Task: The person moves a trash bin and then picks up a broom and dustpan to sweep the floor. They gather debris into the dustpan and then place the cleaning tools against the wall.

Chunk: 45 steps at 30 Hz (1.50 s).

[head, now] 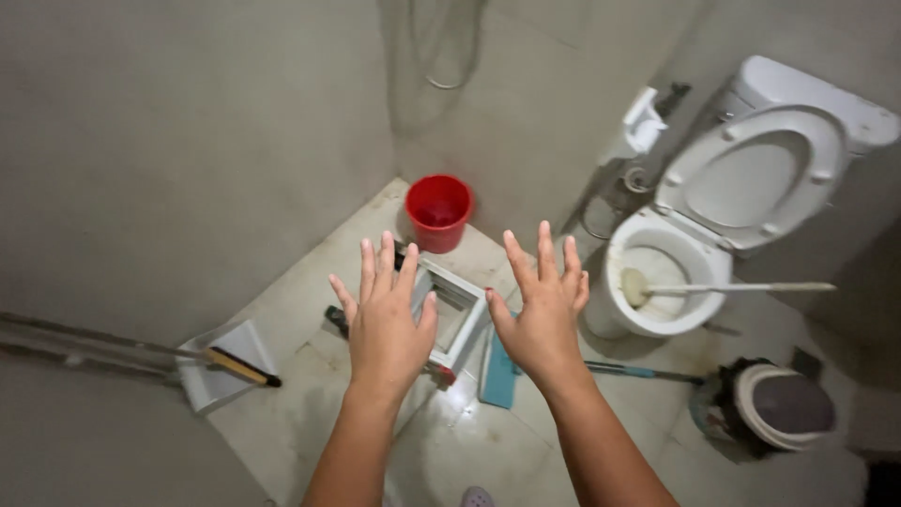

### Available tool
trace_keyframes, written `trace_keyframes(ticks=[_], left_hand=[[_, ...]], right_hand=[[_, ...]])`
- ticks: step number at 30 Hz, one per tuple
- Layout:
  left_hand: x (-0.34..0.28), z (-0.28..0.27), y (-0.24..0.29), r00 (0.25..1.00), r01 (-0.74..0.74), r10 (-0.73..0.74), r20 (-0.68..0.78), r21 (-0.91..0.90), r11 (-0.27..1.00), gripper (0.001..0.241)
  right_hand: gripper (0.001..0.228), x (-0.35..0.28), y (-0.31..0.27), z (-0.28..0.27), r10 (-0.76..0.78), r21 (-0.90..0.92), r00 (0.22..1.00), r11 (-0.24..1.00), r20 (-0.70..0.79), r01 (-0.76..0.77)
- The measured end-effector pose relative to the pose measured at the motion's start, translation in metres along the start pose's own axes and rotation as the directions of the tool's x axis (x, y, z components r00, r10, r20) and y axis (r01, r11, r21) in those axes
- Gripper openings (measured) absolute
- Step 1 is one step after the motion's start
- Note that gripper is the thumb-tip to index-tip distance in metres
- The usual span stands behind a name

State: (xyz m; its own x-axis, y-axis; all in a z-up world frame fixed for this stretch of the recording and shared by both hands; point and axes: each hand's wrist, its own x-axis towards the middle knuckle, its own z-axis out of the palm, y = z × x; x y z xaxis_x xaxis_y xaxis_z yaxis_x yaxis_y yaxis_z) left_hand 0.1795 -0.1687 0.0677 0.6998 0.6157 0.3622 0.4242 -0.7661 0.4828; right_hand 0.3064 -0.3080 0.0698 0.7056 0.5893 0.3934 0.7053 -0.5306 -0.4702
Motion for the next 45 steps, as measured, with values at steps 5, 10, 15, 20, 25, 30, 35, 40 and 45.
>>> trace_keyframes(ticks=[5,10,15,20,25,30,35,40,45], left_hand=[[-0.010,0.015,0.059,0.997,-0.081,0.081,0.019,-0.021,0.996,0.066],[-0.016,0.033,0.107,0.982,-0.188,0.188,0.008,-0.049,0.981,0.067],[-0.016,0.048,0.138,0.960,-0.277,0.277,0.036,-0.018,0.961,0.065],[-0.013,0.061,0.159,0.933,-0.345,0.345,0.102,-0.025,0.938,0.069],[0.001,0.076,0.172,0.893,-0.411,0.423,0.154,-0.105,0.906,0.073],[0.023,0.082,0.174,0.837,-0.478,0.508,0.204,-0.178,0.860,0.073],[0.049,0.088,0.170,0.791,-0.527,0.567,0.229,-0.217,0.822,0.073],[0.065,0.103,0.165,0.741,-0.545,0.612,0.276,-0.285,0.788,0.071],[0.075,0.122,0.167,0.646,-0.510,0.634,0.425,-0.377,0.773,0.075]], right_hand=[[0.076,-0.018,0.043,-0.046,0.033,-0.030,0.999,0.999,-0.030,-0.034],[0.074,-0.032,0.077,-0.083,0.061,-0.044,0.996,0.997,-0.063,-0.064],[0.073,-0.046,0.100,-0.100,0.137,-0.046,0.987,0.989,-0.079,-0.140],[0.073,-0.060,0.121,-0.113,0.216,-0.068,0.968,0.972,-0.126,-0.226],[0.074,-0.068,0.135,-0.120,0.308,-0.082,0.938,0.943,-0.160,-0.324],[0.072,-0.069,0.139,-0.119,0.369,-0.126,0.899,0.906,-0.235,-0.405],[0.073,-0.052,0.128,-0.115,0.436,-0.141,0.854,0.862,-0.283,-0.486],[0.071,-0.047,0.127,-0.103,0.489,-0.168,0.818,0.818,-0.303,-0.550],[0.071,-0.050,0.131,-0.102,0.561,-0.169,0.770,0.764,-0.304,-0.623]])
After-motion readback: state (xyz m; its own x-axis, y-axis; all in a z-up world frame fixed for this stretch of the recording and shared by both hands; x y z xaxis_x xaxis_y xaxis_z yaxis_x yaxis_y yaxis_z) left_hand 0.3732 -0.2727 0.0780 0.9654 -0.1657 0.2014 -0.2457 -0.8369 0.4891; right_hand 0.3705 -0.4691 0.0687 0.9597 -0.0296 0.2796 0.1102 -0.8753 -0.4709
